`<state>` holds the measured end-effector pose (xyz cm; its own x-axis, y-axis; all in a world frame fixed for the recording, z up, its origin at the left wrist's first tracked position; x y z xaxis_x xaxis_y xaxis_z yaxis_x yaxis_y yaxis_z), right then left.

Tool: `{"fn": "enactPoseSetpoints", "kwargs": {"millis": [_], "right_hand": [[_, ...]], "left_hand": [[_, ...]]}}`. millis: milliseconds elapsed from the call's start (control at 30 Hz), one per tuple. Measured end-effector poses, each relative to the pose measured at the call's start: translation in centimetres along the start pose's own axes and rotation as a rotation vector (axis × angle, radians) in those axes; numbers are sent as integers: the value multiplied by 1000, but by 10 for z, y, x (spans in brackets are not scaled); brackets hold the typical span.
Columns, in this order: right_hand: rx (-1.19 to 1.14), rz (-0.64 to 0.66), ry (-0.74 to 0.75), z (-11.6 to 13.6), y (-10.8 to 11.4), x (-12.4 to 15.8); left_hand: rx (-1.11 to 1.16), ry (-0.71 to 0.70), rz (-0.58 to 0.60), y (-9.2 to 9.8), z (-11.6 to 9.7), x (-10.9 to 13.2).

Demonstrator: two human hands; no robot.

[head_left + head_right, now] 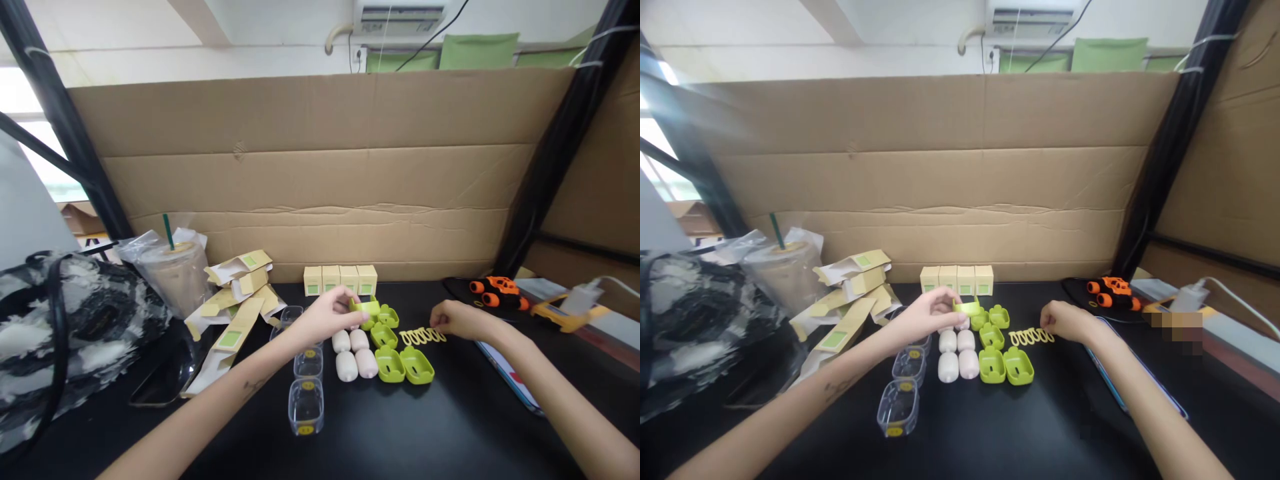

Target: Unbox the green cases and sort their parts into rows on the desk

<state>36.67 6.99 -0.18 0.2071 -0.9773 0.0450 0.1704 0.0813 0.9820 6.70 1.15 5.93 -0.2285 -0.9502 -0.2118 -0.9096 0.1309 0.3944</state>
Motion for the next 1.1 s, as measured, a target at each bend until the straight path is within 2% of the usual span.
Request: {"fn": "enactPoseSetpoints", "kwargs": {"millis": [133, 267, 400, 500, 633, 900, 1000, 1100], "right_hand": [[-4, 16, -1, 3, 0, 1], [23, -1, -6, 7, 2, 3], [70, -101, -41, 5, 8, 6], [101, -221, -70, 2, 14, 9], [100, -347, -52, 5, 19, 13], [79, -511, 5, 13, 17, 17], [78, -556, 20, 13, 18, 18], [76, -591, 48, 19, 21, 19]], "left_hand": [[-127, -62, -5, -23, -3, -43], [-260, -163, 74, -59, -2, -77], [-446, -217, 198, -92, 4, -90], [-580, -259, 277, -107, 9, -93], [-723, -344, 327, -114, 13, -90], [-901, -534, 317, -117, 12, -79], [-886, -572, 260, -116, 9, -76], [-823, -597, 127, -103, 3, -71]]}}
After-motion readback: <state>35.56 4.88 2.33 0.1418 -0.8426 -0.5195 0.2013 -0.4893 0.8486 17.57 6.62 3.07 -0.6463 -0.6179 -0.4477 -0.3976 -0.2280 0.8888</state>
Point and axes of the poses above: each hand's wrist, its own x-axis away from the middle knuckle, its own y-axis out of the back of the hand, z = x × y, the point moved 1 cm from there along -x, towards the middle knuckle, and after that the axes turned 13 degrees about -z, right-handed, at the moved point
